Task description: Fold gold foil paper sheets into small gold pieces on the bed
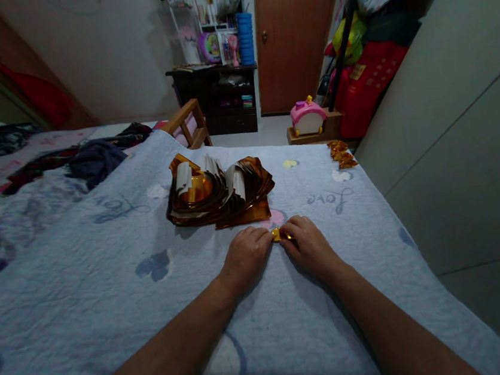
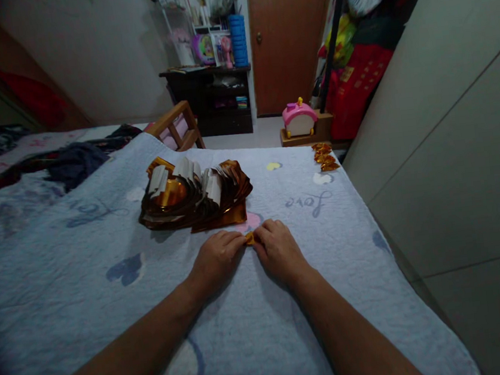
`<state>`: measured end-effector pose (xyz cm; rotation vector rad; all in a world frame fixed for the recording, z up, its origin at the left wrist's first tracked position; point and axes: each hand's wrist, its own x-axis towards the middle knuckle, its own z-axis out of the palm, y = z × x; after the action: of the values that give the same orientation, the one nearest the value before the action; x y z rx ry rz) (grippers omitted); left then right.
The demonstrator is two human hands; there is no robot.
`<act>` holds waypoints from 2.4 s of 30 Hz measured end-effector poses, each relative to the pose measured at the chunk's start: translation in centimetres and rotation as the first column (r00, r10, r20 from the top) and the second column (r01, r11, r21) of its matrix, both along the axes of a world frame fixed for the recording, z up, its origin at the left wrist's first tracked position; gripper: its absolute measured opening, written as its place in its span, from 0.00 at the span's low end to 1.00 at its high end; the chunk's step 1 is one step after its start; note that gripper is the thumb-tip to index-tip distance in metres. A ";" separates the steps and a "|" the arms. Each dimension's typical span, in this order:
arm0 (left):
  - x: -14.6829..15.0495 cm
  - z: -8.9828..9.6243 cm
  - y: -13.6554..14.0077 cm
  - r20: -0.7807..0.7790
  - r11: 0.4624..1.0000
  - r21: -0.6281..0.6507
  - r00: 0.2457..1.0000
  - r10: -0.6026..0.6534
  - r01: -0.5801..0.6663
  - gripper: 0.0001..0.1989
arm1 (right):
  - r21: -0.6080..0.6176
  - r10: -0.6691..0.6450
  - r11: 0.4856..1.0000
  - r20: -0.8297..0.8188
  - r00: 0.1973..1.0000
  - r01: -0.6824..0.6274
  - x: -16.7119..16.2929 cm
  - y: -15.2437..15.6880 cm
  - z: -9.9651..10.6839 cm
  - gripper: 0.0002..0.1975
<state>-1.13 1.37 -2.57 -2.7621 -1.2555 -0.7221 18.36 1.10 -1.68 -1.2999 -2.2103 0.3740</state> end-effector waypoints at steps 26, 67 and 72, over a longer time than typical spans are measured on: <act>-0.2 1.6 -0.3 0.471 0.961 -0.262 0.881 0.049 0.086 0.09 | -0.068 -0.048 0.997 -0.339 0.939 0.027 -0.9 -0.6 0.8 0.07; -0.4 2.5 -0.6 0.630 0.846 -0.479 0.763 0.144 0.236 0.08 | -0.512 -0.303 0.855 -0.618 0.726 -0.079 -0.9 -0.8 1.7 0.08; -0.4 2.5 -0.4 0.647 0.857 -0.465 0.746 0.158 0.221 0.07 | -0.499 -0.261 0.854 -0.658 0.706 -0.149 -1.0 -0.8 1.4 0.12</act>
<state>-1.53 0.94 -0.06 -3.0349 -1.7297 -1.7487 17.33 0.27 -0.25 -1.1799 -1.4211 1.2960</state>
